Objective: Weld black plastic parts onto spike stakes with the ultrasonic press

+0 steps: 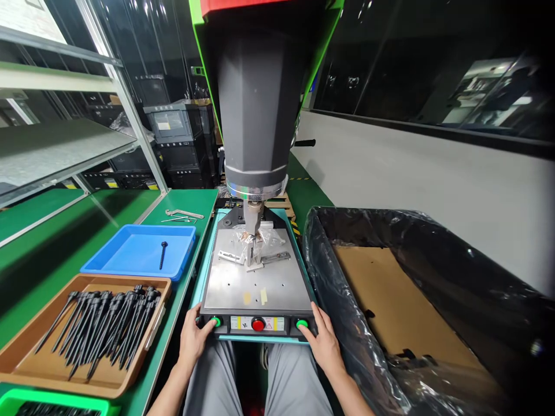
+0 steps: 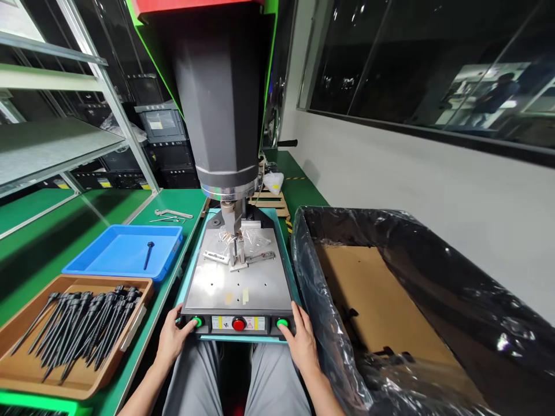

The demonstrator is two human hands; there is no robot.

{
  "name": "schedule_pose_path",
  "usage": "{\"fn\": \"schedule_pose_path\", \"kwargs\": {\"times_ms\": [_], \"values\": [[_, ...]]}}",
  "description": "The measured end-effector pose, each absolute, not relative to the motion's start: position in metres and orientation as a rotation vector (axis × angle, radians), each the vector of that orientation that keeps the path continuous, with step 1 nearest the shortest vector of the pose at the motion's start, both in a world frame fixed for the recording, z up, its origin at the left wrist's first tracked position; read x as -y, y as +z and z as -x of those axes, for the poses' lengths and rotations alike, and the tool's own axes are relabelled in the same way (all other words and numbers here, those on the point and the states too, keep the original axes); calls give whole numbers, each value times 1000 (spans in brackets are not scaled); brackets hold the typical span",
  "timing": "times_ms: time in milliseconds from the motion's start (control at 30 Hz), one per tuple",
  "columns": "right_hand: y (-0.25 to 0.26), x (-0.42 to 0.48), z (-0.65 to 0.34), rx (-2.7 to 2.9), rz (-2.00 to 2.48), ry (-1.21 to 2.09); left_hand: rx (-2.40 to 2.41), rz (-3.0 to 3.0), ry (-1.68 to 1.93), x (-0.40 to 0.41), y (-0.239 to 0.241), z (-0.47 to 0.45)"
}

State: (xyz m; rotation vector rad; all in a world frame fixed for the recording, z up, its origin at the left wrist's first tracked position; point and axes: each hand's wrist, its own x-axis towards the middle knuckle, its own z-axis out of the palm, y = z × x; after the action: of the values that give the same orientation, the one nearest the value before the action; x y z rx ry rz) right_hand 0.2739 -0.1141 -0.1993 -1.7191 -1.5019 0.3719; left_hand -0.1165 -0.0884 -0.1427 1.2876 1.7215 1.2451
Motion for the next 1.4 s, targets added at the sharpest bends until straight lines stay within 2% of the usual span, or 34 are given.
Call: {"fn": "schedule_pose_path", "kwargs": {"times_ms": [433,600,833,1100,1267,1400], "values": [[-196,116,-269,1470,1744,413,-1695,-1258,1205,88,-133,120],[-196,116,-269,1457,1747,421,-1777,-1359,1328,84,-119,108],[-196,117,-267,1425,1737,419,-1374,-1071,1311,64,-79,57],[-203,117,-272,1423,1744,432,-609,-638,1254,23,-54,21],[-201,114,-278,1409,1723,458,-641,-576,1381,4,-52,17],[-173,110,-276,1348,1672,335,-840,-678,1423,3,-49,19]]}}
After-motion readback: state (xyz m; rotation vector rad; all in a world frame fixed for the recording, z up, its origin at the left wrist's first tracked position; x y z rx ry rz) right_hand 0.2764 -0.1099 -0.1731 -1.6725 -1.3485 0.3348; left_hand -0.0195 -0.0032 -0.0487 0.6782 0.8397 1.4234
